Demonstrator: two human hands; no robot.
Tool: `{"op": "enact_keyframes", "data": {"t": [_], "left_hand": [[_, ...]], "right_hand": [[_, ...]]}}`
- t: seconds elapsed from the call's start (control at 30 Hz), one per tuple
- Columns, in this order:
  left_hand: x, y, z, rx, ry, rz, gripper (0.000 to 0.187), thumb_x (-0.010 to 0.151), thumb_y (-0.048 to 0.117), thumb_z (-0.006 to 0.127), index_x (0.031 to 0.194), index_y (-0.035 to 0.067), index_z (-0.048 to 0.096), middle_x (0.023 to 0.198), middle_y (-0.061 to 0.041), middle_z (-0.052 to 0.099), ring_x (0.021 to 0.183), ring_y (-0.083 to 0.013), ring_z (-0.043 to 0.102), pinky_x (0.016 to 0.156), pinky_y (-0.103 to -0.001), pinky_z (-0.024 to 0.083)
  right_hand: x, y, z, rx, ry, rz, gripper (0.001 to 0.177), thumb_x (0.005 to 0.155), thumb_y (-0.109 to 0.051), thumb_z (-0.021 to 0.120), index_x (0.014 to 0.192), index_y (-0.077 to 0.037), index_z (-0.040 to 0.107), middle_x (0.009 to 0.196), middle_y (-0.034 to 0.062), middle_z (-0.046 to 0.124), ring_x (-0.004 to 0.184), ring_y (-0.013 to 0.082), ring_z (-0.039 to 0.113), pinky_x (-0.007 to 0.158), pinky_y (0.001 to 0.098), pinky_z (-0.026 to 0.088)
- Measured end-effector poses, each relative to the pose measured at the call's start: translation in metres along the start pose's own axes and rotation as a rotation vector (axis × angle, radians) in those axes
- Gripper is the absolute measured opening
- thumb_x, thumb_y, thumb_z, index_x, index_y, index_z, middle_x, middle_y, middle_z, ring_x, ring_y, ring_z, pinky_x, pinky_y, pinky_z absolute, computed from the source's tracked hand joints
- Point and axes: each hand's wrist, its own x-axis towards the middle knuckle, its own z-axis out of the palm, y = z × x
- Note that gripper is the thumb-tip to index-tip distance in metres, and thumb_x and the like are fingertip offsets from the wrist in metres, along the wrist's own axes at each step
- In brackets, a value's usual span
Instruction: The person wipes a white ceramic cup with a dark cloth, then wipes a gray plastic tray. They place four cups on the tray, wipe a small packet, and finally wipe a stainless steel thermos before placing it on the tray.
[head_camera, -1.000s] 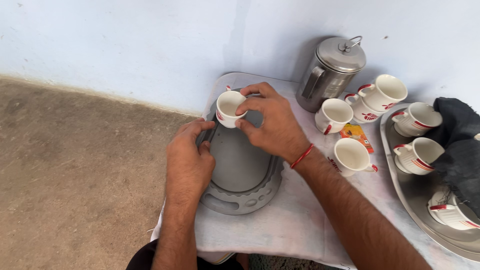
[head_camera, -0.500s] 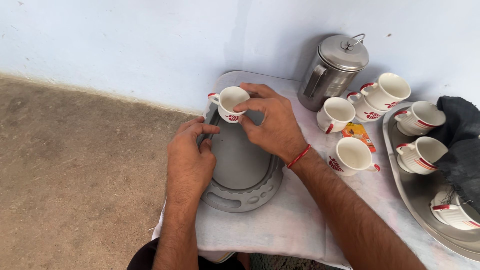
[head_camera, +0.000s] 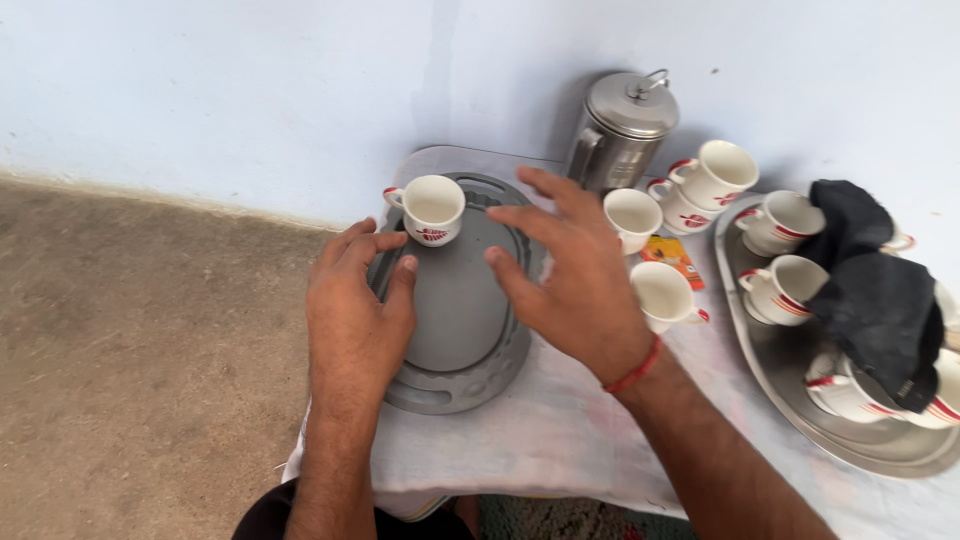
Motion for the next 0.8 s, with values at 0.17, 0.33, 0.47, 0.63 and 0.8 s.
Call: {"op": "enact_keyframes", "data": {"t": [0.17, 0.33, 0.47, 0.63, 0.8], "left_hand": [[-0.014, 0.026, 0.008, -0.243, -0.096, 0.040, 0.023, 0.093, 0.016, 0.066, 0.115, 0.013, 0.074, 0.138, -0.009, 0.065, 0.126, -0.0245, 0.064, 0.088, -0.039, 0.058], [-0.019, 0.038, 0.018, -0.388, -0.184, 0.140, 0.024, 0.097, 0.015, 0.065, 0.119, 0.011, 0.073, 0.140, -0.011, 0.065, 0.123, -0.0236, 0.067, 0.093, -0.035, 0.059], [-0.023, 0.039, 0.023, -0.384, -0.175, 0.165, 0.024, 0.096, 0.015, 0.066, 0.118, 0.010, 0.074, 0.138, -0.012, 0.066, 0.128, -0.0256, 0.064, 0.096, -0.038, 0.058], [-0.025, 0.039, 0.027, -0.341, -0.230, 0.083, 0.024, 0.095, 0.017, 0.067, 0.117, 0.012, 0.073, 0.136, -0.009, 0.067, 0.127, -0.0237, 0.064, 0.097, -0.038, 0.057], [-0.022, 0.034, 0.023, -0.357, -0.185, 0.121, 0.027, 0.097, 0.015, 0.065, 0.122, 0.008, 0.070, 0.133, -0.012, 0.069, 0.128, -0.0244, 0.064, 0.104, -0.039, 0.054]], "right_hand": [[-0.022, 0.007, -0.036, -0.222, 0.032, 0.042, 0.032, 0.082, -0.020, 0.084, 0.112, -0.013, 0.077, 0.142, 0.0119, 0.060, 0.128, 0.0344, 0.055, 0.106, 0.0509, 0.039], [-0.052, 0.016, -0.063, -0.322, 0.053, 0.089, 0.034, 0.085, -0.021, 0.082, 0.117, -0.012, 0.075, 0.147, 0.0136, 0.056, 0.134, 0.0362, 0.050, 0.109, 0.0526, 0.035], [-0.072, 0.025, -0.071, -0.336, 0.077, 0.142, 0.038, 0.085, -0.025, 0.082, 0.118, -0.008, 0.073, 0.147, 0.0203, 0.052, 0.133, 0.0392, 0.049, 0.107, 0.0532, 0.040], [-0.085, 0.032, -0.071, -0.349, 0.024, 0.341, 0.040, 0.082, -0.032, 0.085, 0.109, -0.005, 0.074, 0.133, 0.0196, 0.060, 0.120, 0.0348, 0.061, 0.093, 0.0461, 0.054], [-0.082, 0.030, -0.071, -0.289, 0.050, 0.418, 0.031, 0.075, -0.029, 0.089, 0.086, -0.003, 0.077, 0.121, 0.0147, 0.070, 0.102, 0.0262, 0.072, 0.075, 0.0387, 0.060]]}}
